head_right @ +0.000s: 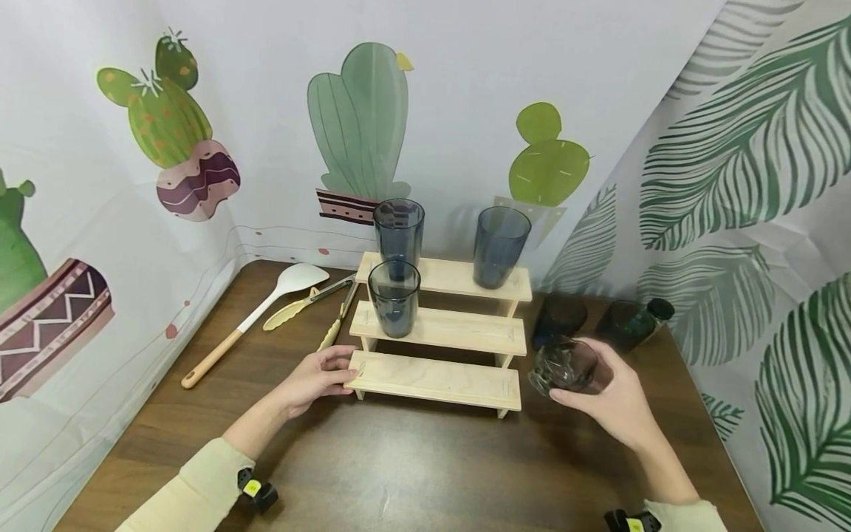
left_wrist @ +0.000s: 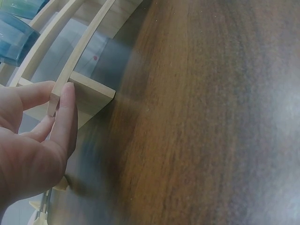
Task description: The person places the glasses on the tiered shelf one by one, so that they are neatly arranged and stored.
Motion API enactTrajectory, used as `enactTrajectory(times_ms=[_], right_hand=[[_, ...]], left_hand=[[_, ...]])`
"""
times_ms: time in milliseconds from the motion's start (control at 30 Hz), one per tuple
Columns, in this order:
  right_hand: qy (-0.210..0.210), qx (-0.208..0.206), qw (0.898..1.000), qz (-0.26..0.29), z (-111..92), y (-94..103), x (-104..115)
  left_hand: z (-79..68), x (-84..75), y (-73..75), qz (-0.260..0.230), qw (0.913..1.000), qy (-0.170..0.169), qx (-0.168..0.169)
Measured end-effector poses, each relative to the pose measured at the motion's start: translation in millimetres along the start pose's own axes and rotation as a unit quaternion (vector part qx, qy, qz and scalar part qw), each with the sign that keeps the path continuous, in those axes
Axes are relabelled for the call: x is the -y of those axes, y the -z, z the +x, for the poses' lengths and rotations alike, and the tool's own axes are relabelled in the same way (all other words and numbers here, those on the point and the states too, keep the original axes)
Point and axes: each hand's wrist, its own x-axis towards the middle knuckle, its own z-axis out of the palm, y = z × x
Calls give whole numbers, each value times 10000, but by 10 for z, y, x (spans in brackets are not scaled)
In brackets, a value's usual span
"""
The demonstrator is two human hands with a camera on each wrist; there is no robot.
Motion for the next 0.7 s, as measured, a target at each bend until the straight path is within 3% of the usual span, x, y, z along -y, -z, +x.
enactTrajectory(times_ms=[200, 400, 700], right_hand=[[63, -55, 9998, 163, 244, -220, 189], [-151, -54, 9997, 166, 441, -406, 330], [-201, 73, 9996, 161, 628, -620, 390]], left_hand=[[4, 5, -3, -12, 10000, -23, 1], [3, 4, -7, -18, 10000, -32, 3], [3, 3, -8, -11, 10000, -35, 14]])
